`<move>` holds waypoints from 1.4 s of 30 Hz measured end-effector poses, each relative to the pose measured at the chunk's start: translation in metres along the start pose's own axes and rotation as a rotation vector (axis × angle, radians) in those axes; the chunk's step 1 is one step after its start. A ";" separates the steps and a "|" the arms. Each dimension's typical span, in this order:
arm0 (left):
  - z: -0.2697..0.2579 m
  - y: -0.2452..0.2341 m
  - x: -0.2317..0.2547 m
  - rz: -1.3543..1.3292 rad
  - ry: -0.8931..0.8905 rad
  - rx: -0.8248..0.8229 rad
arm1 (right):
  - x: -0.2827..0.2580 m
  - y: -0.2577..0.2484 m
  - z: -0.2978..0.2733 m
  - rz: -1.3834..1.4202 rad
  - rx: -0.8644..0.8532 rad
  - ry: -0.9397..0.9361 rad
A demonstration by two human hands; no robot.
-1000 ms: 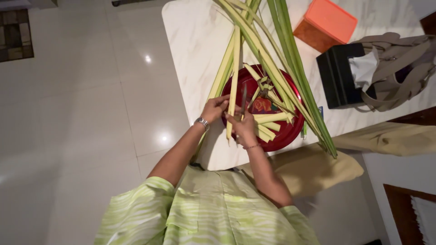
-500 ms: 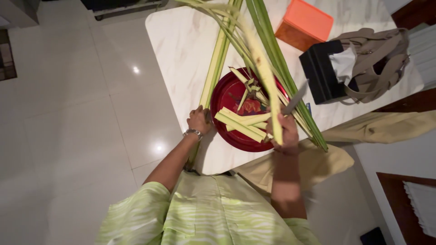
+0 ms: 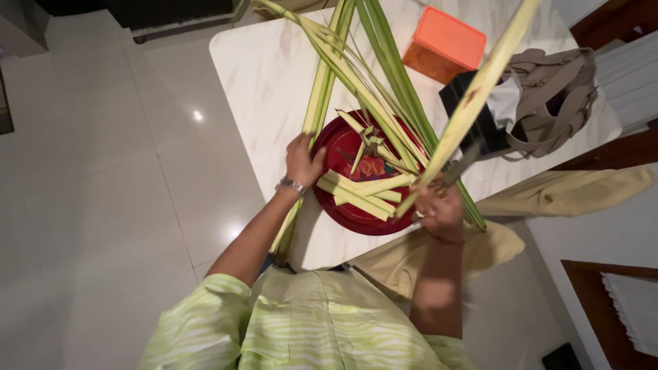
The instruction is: Weave palm leaves into a traditional decorative or functional structure.
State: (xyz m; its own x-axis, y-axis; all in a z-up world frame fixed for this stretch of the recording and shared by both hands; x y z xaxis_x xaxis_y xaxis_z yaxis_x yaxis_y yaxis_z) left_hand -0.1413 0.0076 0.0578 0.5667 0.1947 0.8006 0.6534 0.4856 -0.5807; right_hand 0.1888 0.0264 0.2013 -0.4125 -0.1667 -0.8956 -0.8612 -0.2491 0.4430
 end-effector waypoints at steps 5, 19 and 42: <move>0.045 -0.055 0.124 -0.779 -0.052 -0.271 | 0.015 0.008 -0.001 -0.447 -0.221 0.097; 0.086 -0.174 0.116 -1.455 -0.158 0.019 | 0.023 -0.045 0.039 -0.882 -0.021 0.557; -0.104 -0.050 0.058 -1.275 -0.905 -0.487 | 0.081 0.082 0.026 -0.458 0.316 0.142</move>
State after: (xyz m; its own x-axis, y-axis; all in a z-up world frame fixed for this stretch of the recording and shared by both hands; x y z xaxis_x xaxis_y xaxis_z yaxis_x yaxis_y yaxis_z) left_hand -0.0892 -0.0940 0.1181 -0.7782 0.3937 0.4892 0.6272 0.4499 0.6358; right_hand 0.0770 0.0178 0.1637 0.0486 -0.2413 -0.9692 -0.9986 -0.0321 -0.0420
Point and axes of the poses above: each hand's wrist, its own z-axis towards the middle knuckle, its own y-axis out of the palm, x = y × z, the point moved 6 cm from there along z, towards the middle knuckle, and after that the axes turned 1 degree about x, right-handed, at the moved point
